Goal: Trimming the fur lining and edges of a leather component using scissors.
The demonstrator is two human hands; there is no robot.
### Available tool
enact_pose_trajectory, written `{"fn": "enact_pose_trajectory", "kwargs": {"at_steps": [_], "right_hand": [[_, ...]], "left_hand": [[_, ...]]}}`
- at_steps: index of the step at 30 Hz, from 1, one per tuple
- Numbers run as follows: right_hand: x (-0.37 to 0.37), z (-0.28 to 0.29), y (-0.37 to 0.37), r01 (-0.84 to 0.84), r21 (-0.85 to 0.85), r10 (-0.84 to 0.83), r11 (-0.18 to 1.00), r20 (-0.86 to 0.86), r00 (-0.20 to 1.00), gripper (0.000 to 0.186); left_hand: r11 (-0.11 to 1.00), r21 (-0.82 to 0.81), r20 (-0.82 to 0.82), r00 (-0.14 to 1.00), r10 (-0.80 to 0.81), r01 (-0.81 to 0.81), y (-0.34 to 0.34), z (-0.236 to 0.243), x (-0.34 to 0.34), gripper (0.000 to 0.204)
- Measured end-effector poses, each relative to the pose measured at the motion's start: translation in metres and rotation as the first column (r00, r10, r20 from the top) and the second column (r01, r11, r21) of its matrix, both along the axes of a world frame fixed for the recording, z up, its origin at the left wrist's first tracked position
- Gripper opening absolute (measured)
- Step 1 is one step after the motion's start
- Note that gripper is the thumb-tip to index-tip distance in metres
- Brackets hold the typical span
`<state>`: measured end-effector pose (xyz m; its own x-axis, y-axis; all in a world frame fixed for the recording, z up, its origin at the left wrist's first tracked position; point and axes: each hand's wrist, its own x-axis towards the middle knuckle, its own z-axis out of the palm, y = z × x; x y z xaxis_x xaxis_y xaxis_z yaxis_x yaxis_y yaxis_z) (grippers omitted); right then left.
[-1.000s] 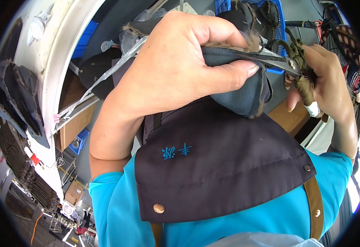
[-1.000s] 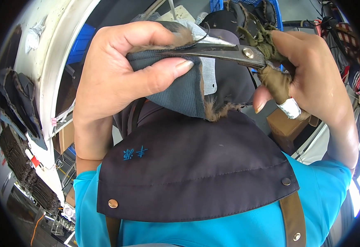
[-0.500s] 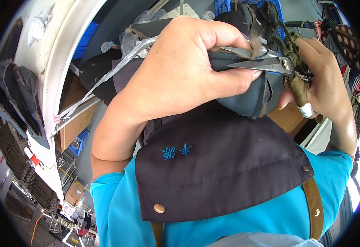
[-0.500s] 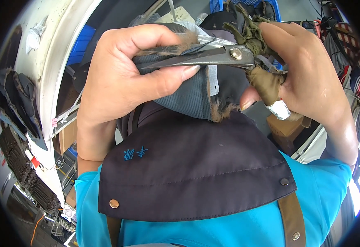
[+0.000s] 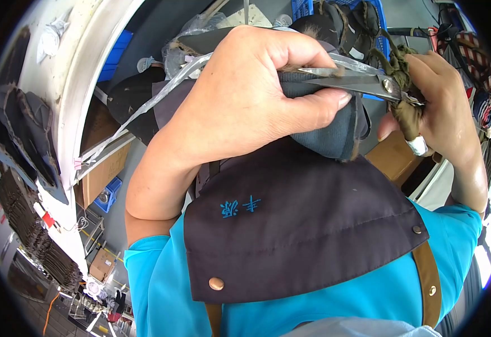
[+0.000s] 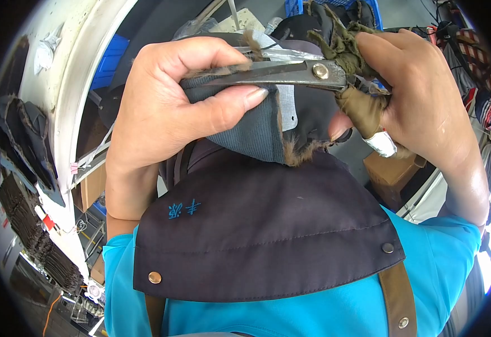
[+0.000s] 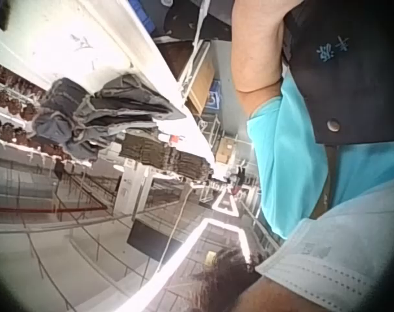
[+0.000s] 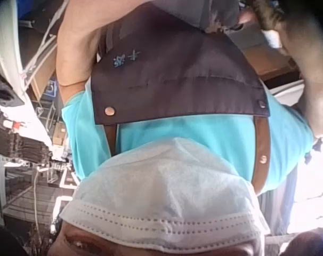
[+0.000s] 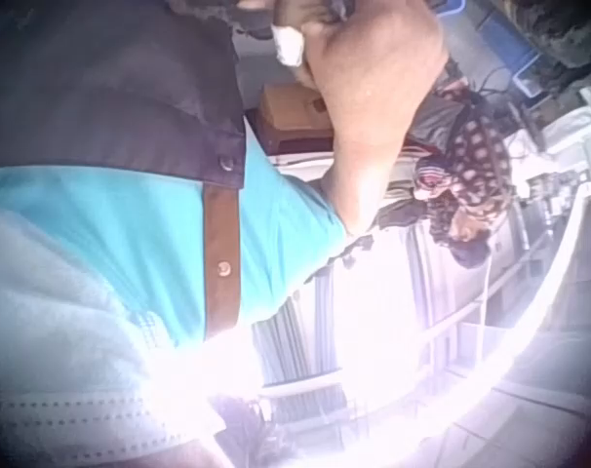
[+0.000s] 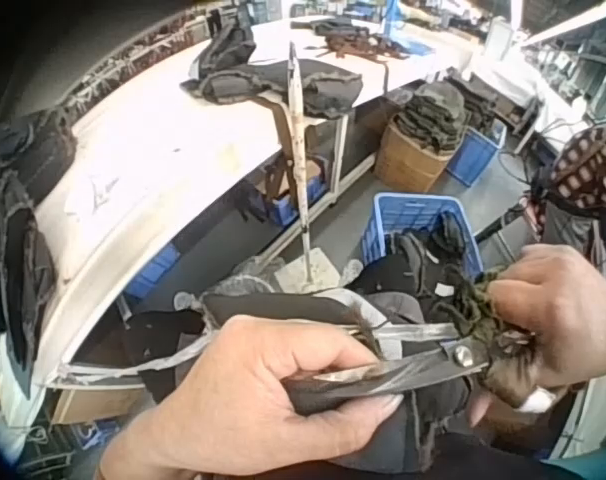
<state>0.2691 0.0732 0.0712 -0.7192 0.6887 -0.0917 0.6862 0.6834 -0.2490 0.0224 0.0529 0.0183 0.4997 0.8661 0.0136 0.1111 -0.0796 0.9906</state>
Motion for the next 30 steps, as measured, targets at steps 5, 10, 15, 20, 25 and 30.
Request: {"fn": "enact_pose_trajectory", "kwargs": {"at_steps": [5,10,15,20,25,30], "right_hand": [[0.002,-0.005,0.000,0.032,0.020,-0.032,0.999,0.012,0.999,0.046],[0.002,-0.007,0.008,0.069,-0.177,-0.079,0.982,-0.048,0.996,0.032],[-0.008,-0.024,-0.011,0.095,-0.817,-0.664,0.569,-0.388,0.639,0.066],[-0.043,-0.043,-0.041,-0.114,-0.899,-0.869,0.424,-0.439,0.228,0.078],[-0.057,-0.052,-0.035,-0.036,-0.781,-0.728,0.623,-0.597,0.336,0.043],[-0.053,-0.057,-0.030,-0.081,-0.811,-0.735,0.579,-0.562,0.380,0.037]], "left_hand": [[0.998,-0.055,0.028,1.000,0.009,-0.008,0.001,-0.001,-0.001,0.010],[0.991,-0.126,0.060,0.997,0.043,-0.035,0.001,0.002,-0.002,0.010],[0.973,-0.228,0.197,0.978,0.071,-0.025,0.001,-0.001,-0.009,0.011],[0.974,-0.221,0.273,0.956,0.108,-0.047,0.001,-0.007,-0.011,0.016],[0.916,-0.399,0.365,0.912,0.185,-0.026,-0.001,-0.009,-0.014,0.023],[0.895,-0.446,0.434,0.875,0.215,0.001,-0.005,-0.014,-0.020,0.030]]}}
